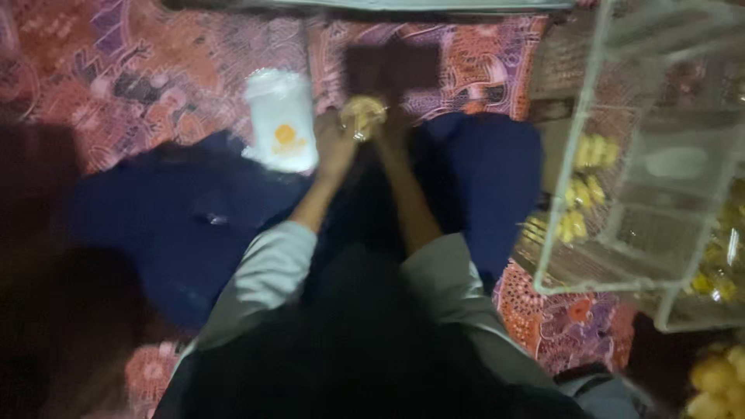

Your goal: The person sits on the floor and repeatedly picks donuts from a metal tray, places each into a small plastic bag, and sets the bagged donuts into a nearby crate. The process continues with multiple donuts handled one at a time.

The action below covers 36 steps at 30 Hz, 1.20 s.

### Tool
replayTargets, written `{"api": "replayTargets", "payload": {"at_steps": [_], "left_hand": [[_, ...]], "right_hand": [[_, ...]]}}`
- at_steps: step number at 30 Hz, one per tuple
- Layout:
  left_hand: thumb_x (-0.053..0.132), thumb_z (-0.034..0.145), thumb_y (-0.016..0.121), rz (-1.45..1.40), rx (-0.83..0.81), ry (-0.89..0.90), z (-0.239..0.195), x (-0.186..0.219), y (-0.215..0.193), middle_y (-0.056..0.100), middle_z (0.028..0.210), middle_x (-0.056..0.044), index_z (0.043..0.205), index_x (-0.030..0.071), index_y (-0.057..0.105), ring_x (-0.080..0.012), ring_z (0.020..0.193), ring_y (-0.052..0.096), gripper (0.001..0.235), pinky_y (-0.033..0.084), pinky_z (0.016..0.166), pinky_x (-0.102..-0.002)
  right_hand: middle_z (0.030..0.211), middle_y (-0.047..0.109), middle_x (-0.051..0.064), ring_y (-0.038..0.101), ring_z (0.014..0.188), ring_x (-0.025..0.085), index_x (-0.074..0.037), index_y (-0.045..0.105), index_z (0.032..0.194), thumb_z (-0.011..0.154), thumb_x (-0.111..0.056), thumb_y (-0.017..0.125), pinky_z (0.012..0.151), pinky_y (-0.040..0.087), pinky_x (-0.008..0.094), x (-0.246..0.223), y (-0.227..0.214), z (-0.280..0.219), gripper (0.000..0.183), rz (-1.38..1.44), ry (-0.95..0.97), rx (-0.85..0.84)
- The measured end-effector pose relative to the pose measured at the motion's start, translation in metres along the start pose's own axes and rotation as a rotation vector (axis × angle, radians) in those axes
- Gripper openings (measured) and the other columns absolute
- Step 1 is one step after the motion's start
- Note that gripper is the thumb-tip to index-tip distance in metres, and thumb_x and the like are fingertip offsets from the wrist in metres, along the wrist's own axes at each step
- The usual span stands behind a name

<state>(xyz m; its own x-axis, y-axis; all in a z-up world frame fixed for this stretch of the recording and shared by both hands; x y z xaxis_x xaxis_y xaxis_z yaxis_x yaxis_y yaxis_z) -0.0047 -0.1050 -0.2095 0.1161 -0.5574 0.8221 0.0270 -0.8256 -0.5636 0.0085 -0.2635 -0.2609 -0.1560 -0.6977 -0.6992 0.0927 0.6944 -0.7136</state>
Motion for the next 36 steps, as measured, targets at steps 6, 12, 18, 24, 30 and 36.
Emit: {"api": "replayTargets", "payload": {"at_steps": [6,12,18,24,30,36], "left_hand": [[0.036,0.11,0.047,-0.374,-0.042,0.046,-0.025,0.073,-0.04,0.063,0.109,-0.024,0.114,-0.003,0.061,-0.0391,0.103,0.063,0.043,0.05,0.095,-0.048],[0.023,0.102,0.066,-0.282,-0.227,0.364,-0.014,0.12,-0.069,0.067,0.114,-0.022,0.118,-0.002,0.063,-0.037,0.102,0.067,0.029,0.054,0.089,-0.046],[0.008,0.099,0.063,0.249,0.074,0.289,0.054,0.002,-0.137,0.062,0.096,-0.024,0.101,0.001,0.061,-0.0449,0.096,0.059,0.008,0.048,0.085,-0.055],[0.007,0.094,0.058,0.352,0.073,0.256,0.051,-0.047,-0.128,0.063,0.102,-0.023,0.1,0.004,0.062,-0.0451,0.091,0.063,0.007,0.051,0.074,-0.055],[0.012,0.098,0.063,0.412,0.057,0.191,0.039,-0.022,-0.134,0.066,0.099,-0.02,0.1,0.007,0.064,-0.0446,0.08,0.066,0.006,0.051,0.069,-0.055],[0.009,0.086,0.072,0.258,-0.05,0.401,0.007,0.056,-0.156,0.068,0.1,-0.019,0.112,0.006,0.063,-0.0419,0.083,0.068,0.028,0.054,0.07,-0.051]], "right_hand": [[0.116,0.07,0.006,0.066,0.104,0.018,-0.007,0.062,0.128,0.091,-0.028,0.069,0.09,0.054,0.032,-0.021,-0.077,-0.031,0.043,0.715,0.205,-0.333],[0.105,0.068,0.003,0.063,0.09,0.017,-0.008,0.068,0.124,0.095,-0.03,0.079,0.077,0.054,0.03,0.02,-0.303,-0.03,0.038,0.978,0.702,0.056],[0.133,0.062,0.011,0.065,0.123,0.027,-0.007,0.049,0.139,0.101,-0.028,0.072,0.107,0.056,0.043,0.085,-0.448,-0.032,0.05,0.593,0.384,0.304],[0.142,0.057,0.013,0.06,0.127,0.027,-0.005,0.044,0.147,0.11,-0.03,0.06,0.11,0.052,0.041,0.132,-0.413,-0.025,0.048,0.141,0.427,0.261],[0.152,0.053,0.015,0.056,0.13,0.028,-0.003,0.04,0.156,0.119,-0.032,0.048,0.113,0.047,0.039,0.085,-0.397,-0.019,0.047,-0.193,0.118,0.342],[0.151,0.045,0.023,0.047,0.134,0.034,0.003,0.041,0.153,0.093,-0.006,0.049,0.11,0.039,0.04,-0.112,-0.189,0.021,0.062,-0.225,-0.56,-0.149]]}}
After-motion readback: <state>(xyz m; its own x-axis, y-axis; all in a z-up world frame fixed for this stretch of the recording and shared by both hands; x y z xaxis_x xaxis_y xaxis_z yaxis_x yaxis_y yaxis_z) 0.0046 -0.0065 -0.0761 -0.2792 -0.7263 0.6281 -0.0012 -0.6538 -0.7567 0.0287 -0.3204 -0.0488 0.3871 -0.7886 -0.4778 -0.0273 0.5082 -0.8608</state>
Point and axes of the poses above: each hand's wrist, its own z-axis towards the middle knuckle, its own y-axis out of the palm, x = y × z, the point moved 3 cm from there along z, towards the middle knuckle
